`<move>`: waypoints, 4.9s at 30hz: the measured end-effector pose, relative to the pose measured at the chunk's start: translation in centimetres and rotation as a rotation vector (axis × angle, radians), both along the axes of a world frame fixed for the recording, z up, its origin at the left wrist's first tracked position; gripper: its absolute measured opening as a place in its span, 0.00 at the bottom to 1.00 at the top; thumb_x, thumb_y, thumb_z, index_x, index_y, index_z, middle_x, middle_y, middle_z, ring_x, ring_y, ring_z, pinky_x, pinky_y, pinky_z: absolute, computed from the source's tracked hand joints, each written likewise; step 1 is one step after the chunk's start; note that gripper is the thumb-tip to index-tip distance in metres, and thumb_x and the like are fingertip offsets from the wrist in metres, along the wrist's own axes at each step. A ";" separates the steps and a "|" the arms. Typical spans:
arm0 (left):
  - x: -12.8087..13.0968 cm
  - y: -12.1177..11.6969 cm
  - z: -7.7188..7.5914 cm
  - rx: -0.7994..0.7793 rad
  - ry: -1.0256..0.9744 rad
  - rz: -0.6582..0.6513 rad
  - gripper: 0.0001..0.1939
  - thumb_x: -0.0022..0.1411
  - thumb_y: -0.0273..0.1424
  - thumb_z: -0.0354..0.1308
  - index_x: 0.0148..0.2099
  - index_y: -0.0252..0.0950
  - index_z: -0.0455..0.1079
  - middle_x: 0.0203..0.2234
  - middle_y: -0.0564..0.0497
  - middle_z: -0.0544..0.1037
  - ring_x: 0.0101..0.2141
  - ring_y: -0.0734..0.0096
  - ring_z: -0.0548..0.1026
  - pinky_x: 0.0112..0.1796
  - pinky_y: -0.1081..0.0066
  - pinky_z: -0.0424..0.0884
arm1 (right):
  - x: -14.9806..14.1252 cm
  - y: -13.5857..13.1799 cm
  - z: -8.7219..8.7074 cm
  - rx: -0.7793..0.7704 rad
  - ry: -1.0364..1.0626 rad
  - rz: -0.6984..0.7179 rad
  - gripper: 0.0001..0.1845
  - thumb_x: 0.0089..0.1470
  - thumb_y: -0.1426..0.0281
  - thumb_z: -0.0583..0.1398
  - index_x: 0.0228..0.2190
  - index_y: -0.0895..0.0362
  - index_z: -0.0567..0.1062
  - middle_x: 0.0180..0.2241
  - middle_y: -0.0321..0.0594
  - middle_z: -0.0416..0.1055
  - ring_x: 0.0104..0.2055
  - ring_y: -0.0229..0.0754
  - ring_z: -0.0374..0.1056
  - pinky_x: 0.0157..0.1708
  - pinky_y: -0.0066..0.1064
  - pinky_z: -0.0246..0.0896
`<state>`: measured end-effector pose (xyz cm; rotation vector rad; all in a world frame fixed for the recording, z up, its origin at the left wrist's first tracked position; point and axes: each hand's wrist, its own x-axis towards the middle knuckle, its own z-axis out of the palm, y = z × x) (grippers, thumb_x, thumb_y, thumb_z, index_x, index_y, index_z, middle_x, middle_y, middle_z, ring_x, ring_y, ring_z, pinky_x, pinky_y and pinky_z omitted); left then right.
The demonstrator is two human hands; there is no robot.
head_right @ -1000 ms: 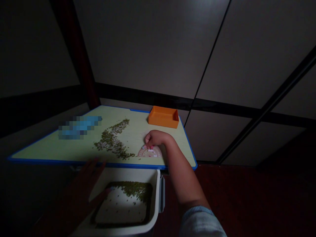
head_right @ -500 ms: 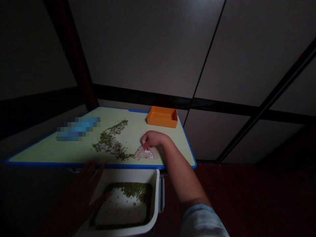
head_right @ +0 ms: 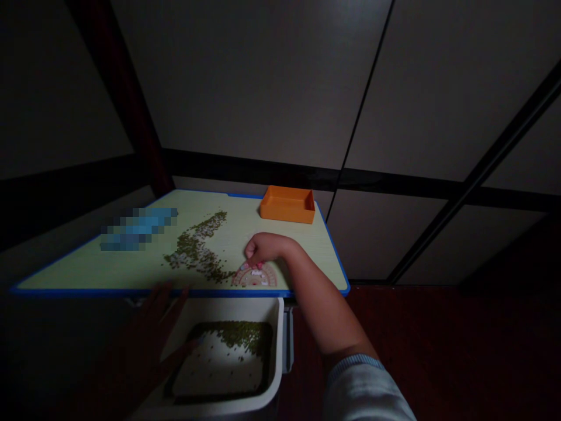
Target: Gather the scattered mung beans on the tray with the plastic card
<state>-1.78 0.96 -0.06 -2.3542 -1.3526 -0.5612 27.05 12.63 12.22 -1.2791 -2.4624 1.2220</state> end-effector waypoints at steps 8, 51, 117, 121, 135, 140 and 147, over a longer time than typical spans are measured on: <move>-0.1 -0.2 -0.3 -0.041 -0.035 0.016 0.41 0.62 0.56 0.40 0.70 0.39 0.42 0.67 0.32 0.53 0.65 0.41 0.54 0.52 0.47 0.66 | -0.1 0.3 -0.5 -0.015 -0.021 0.045 0.10 0.48 0.74 0.64 0.18 0.60 0.72 0.15 0.28 0.68 0.20 0.30 0.62 0.28 0.25 0.54; -0.2 0.0 -0.4 -0.114 -0.076 0.013 0.41 0.61 0.55 0.46 0.69 0.40 0.45 0.68 0.34 0.52 0.66 0.42 0.51 0.56 0.46 0.64 | 0.8 0.6 -0.1 -0.086 0.082 -0.013 0.09 0.48 0.72 0.64 0.20 0.61 0.73 0.16 0.31 0.69 0.20 0.31 0.62 0.27 0.24 0.55; -0.2 -0.1 -0.6 -0.096 -0.113 0.015 0.39 0.61 0.55 0.45 0.69 0.43 0.45 0.69 0.38 0.51 0.66 0.44 0.52 0.57 0.47 0.63 | 0.3 0.4 -0.7 -0.083 0.007 0.012 0.10 0.44 0.71 0.68 0.18 0.61 0.74 0.15 0.30 0.70 0.20 0.31 0.65 0.27 0.24 0.58; -0.2 0.0 -0.6 -0.117 -0.123 0.016 0.39 0.61 0.55 0.45 0.69 0.43 0.45 0.69 0.39 0.49 0.66 0.44 0.52 0.57 0.47 0.64 | 0.2 0.3 -0.7 -0.113 0.031 0.023 0.10 0.44 0.71 0.68 0.18 0.61 0.74 0.15 0.30 0.70 0.20 0.31 0.65 0.27 0.24 0.58; -0.2 0.0 -0.6 -0.135 -0.136 0.022 0.40 0.60 0.56 0.45 0.68 0.43 0.48 0.69 0.39 0.51 0.66 0.43 0.53 0.57 0.46 0.63 | 0.4 0.5 -0.7 -0.107 0.102 0.002 0.10 0.45 0.71 0.67 0.19 0.61 0.74 0.16 0.31 0.71 0.20 0.32 0.64 0.26 0.25 0.58; -0.1 -0.2 -0.3 -0.156 -0.152 0.036 0.39 0.60 0.55 0.47 0.68 0.44 0.49 0.69 0.40 0.51 0.66 0.44 0.52 0.57 0.46 0.64 | 0.4 0.5 -0.6 -0.027 0.072 -0.029 0.09 0.45 0.71 0.66 0.18 0.60 0.74 0.15 0.31 0.70 0.20 0.32 0.63 0.26 0.25 0.56; 0.3 -0.8 0.8 -0.210 -0.134 0.075 0.39 0.60 0.54 0.49 0.68 0.44 0.49 0.68 0.39 0.53 0.66 0.45 0.54 0.56 0.47 0.67 | 1.8 0.9 -0.4 0.053 0.144 -0.106 0.14 0.43 0.63 0.66 0.20 0.62 0.75 0.17 0.33 0.70 0.21 0.32 0.61 0.26 0.25 0.54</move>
